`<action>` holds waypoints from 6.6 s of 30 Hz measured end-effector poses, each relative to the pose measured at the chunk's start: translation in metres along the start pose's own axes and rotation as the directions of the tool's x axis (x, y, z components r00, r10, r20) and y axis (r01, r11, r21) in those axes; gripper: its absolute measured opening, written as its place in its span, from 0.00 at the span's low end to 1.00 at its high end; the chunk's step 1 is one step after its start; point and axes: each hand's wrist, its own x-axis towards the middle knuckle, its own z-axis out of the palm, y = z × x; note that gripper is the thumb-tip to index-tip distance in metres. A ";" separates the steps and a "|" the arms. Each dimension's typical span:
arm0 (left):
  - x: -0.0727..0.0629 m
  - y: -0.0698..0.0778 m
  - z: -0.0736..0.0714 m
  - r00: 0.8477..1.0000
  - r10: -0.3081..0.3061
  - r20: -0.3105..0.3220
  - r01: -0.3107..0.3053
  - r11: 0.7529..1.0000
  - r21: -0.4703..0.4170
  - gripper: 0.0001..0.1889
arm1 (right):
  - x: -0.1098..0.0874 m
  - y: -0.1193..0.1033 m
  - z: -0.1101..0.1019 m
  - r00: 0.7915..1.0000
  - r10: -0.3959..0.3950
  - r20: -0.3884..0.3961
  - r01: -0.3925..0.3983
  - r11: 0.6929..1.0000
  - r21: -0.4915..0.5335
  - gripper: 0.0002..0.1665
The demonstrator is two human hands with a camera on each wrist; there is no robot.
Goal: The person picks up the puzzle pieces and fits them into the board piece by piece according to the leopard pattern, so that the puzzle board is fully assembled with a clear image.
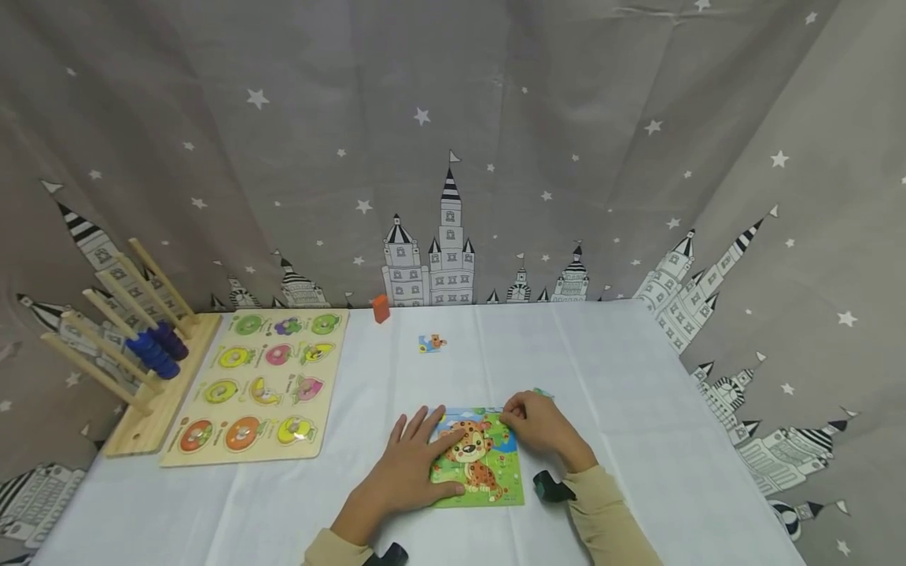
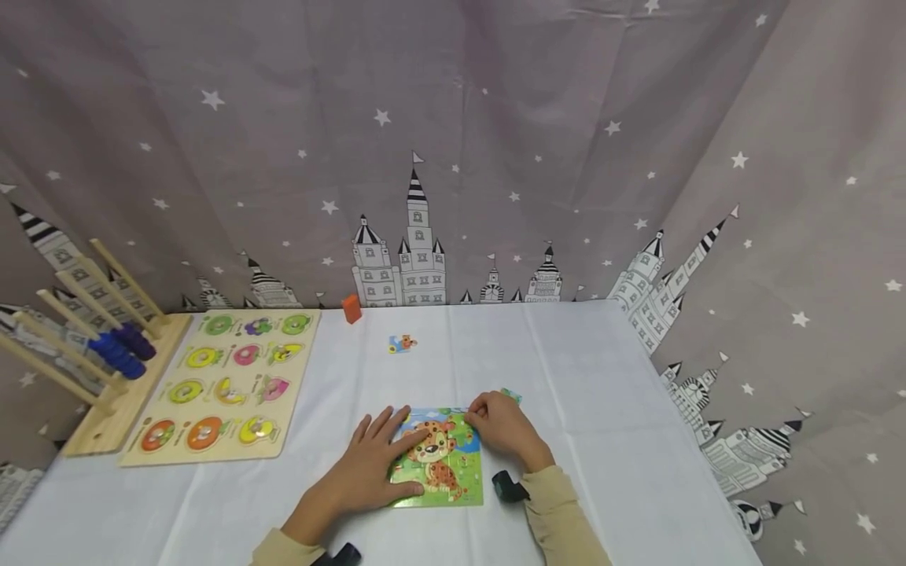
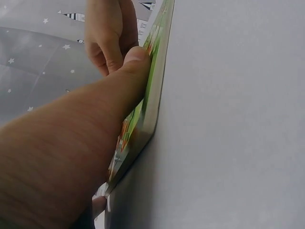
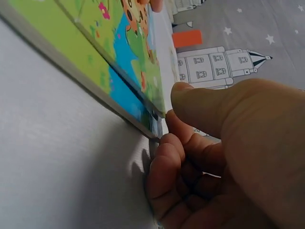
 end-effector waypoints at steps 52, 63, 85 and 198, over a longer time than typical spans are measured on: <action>-0.002 0.000 -0.004 1.000 0.012 0.025 -0.011 1.000 -0.020 0.44 | -0.034 -0.005 -0.002 0.986 -0.113 -0.124 0.090 0.980 -0.178 0.27; -0.003 0.000 -0.003 0.999 0.008 0.031 -0.007 0.999 -0.034 0.44 | -0.035 0.004 0.009 0.972 -0.088 -0.216 0.064 0.991 -0.115 0.18; -0.001 0.001 0.000 0.999 0.026 0.021 -0.025 0.999 -0.031 0.44 | -0.004 0.000 -0.013 0.991 0.071 -0.112 -0.061 0.994 0.094 0.20; -0.004 -0.005 -0.011 0.992 -0.123 -0.037 0.114 0.976 -0.183 0.23 | -0.032 -0.027 -0.008 0.991 -0.094 0.095 0.112 0.973 -0.200 0.20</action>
